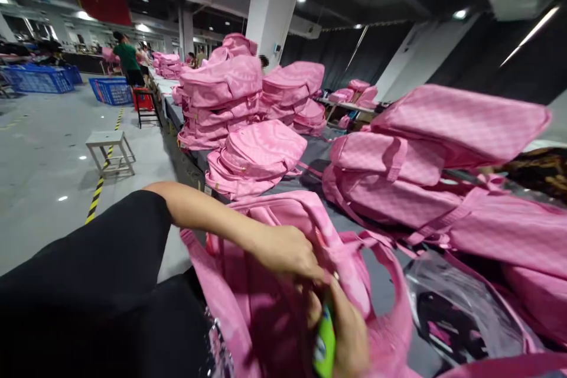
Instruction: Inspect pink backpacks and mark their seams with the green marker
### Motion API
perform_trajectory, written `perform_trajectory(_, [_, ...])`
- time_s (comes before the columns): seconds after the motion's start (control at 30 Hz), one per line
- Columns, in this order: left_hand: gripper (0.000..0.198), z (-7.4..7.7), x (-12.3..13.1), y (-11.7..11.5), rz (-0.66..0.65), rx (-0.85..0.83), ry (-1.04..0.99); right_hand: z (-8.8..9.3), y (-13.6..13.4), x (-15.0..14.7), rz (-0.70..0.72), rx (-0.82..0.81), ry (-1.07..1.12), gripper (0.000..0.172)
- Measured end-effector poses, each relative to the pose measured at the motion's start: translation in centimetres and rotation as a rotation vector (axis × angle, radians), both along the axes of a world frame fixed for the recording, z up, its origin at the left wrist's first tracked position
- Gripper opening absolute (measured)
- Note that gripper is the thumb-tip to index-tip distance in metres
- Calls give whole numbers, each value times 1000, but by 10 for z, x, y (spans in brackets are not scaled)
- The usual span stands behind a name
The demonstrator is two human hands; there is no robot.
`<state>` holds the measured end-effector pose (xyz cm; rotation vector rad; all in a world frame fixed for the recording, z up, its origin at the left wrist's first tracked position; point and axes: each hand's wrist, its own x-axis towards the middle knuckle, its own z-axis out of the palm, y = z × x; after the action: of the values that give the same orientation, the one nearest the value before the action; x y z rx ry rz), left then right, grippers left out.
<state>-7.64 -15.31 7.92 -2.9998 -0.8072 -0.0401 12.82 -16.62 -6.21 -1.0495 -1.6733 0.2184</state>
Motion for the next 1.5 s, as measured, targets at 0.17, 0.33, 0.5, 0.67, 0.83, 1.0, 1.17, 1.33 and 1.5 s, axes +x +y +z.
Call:
perform_trajectory(0.17, [24,-45,-13,47,178,-176,35,-16,18,-35,-72,390,-327,40])
perform_trajectory(0.33, [34,-36,-22,72,65,72,-113,-19,26,-28,-81,455,-354,45])
perform_trajectory(0.5, [81,-36,-23,86,92,214,-181,-14,15,-38,-117,342,-317,40])
perform_trajectory(0.67, [114,-58,6,127,78,92,-11,-19,0,-47,-165,91,-232,35])
perform_trajectory(0.83, [111,-85,33,155,24,21,46,-24,-8,-36,-93,-71,-183,32])
perform_trajectory(1.0, [117,-88,26,142,22,130,68,-27,3,-26,-105,-101,-179,33])
perform_trajectory(1.17, [121,-94,32,144,85,118,163,-29,14,-20,-29,-210,-81,34])
perform_trajectory(1.33, [100,-97,38,150,66,129,124,-29,12,-17,5,-441,229,53])
perform_trajectory(1.5, [95,-97,37,153,63,102,123,-17,7,-9,-304,-444,347,42])
